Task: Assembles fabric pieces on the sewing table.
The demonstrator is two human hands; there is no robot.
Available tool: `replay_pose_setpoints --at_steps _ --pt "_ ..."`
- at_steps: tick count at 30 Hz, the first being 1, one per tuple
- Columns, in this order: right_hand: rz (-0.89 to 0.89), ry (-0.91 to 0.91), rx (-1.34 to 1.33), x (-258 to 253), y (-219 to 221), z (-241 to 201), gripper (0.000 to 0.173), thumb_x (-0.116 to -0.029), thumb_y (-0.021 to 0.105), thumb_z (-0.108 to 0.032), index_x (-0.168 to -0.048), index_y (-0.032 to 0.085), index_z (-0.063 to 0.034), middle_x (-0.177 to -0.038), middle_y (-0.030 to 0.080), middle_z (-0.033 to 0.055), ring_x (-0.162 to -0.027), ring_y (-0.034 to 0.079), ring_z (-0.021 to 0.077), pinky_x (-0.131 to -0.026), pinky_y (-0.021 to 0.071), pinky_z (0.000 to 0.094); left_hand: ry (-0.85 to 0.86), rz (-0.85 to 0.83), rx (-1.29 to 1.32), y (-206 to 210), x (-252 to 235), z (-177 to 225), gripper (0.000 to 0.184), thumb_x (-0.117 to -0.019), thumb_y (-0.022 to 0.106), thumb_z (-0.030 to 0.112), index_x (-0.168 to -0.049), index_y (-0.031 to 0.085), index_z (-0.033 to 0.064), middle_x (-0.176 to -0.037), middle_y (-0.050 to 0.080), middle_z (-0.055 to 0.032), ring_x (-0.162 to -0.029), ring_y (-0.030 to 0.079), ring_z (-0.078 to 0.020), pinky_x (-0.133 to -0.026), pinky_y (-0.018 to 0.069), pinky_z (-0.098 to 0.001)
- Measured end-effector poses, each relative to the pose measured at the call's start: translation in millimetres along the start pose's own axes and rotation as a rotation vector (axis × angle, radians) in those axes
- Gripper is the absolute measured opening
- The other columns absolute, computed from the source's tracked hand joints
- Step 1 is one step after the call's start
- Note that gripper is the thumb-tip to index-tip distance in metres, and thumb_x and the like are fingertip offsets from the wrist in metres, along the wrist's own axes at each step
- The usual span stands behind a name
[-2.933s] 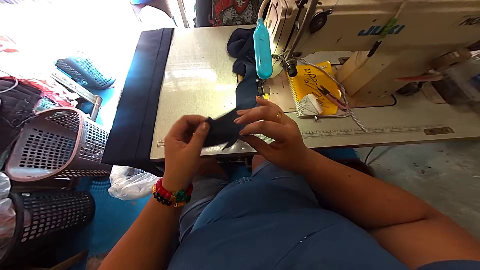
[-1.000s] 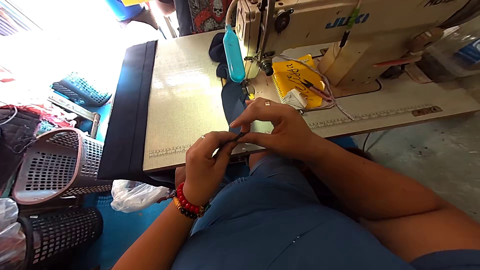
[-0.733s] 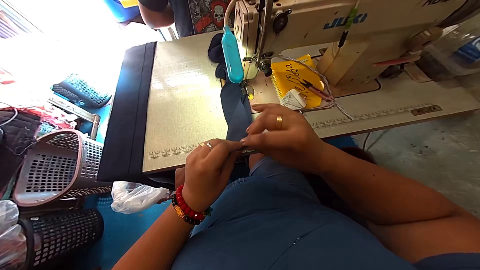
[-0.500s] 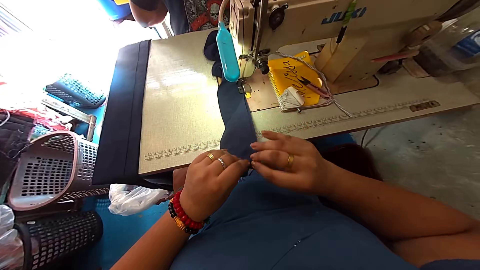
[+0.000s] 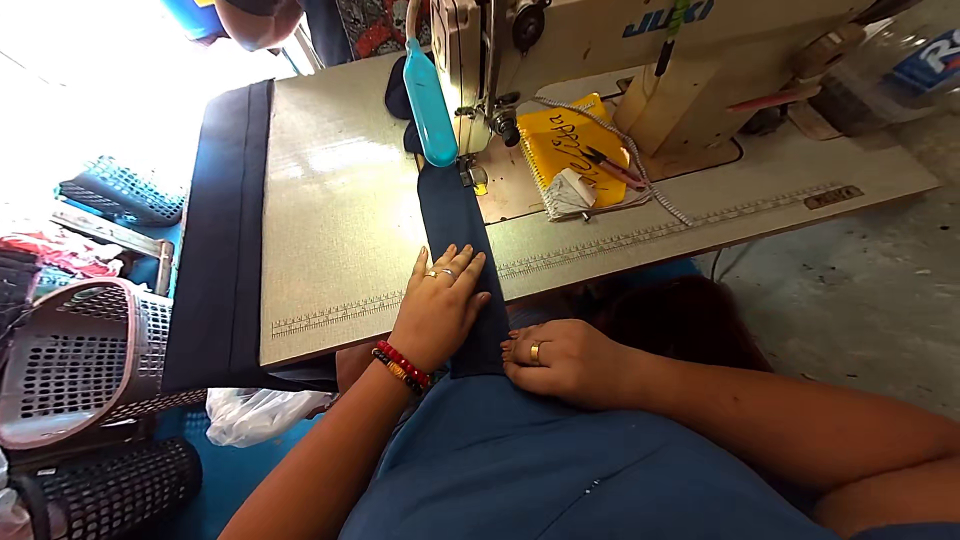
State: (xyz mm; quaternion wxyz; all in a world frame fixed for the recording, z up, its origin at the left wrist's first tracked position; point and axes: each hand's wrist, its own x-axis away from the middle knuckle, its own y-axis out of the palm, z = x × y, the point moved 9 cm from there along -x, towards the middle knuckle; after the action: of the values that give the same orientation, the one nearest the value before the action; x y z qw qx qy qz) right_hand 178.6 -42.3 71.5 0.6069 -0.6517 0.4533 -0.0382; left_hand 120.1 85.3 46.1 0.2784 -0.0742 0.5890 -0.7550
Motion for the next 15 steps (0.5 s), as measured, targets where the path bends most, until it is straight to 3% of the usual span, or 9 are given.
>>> replay_pose_setpoints --at_steps 7,15 --pt "0.005 0.133 -0.188 12 2 21 0.023 -0.0998 0.052 -0.003 -0.095 0.074 -0.0061 -0.095 0.077 0.0113 -0.094 0.075 0.0229 -0.083 0.0602 0.0357 0.031 0.011 -0.118 8 1 0 0.048 -0.1072 0.044 0.041 -0.142 0.063 0.0140 -0.148 0.059 -0.0100 -0.143 0.048 -0.0327 -0.115 0.0105 -0.0788" --pt "0.020 0.102 -0.176 2 0 33 0.023 -0.1005 0.051 -0.002 -0.095 0.073 -0.0043 -0.093 0.076 0.0122 -0.094 0.075 0.0240 -0.086 0.0601 0.0369 0.073 -0.013 -0.141 6 -17 -12 0.045 -0.1070 0.045 0.039 -0.140 0.065 0.0155 -0.146 0.060 -0.0104 -0.141 0.050 -0.0347 -0.114 0.0089 -0.0806"
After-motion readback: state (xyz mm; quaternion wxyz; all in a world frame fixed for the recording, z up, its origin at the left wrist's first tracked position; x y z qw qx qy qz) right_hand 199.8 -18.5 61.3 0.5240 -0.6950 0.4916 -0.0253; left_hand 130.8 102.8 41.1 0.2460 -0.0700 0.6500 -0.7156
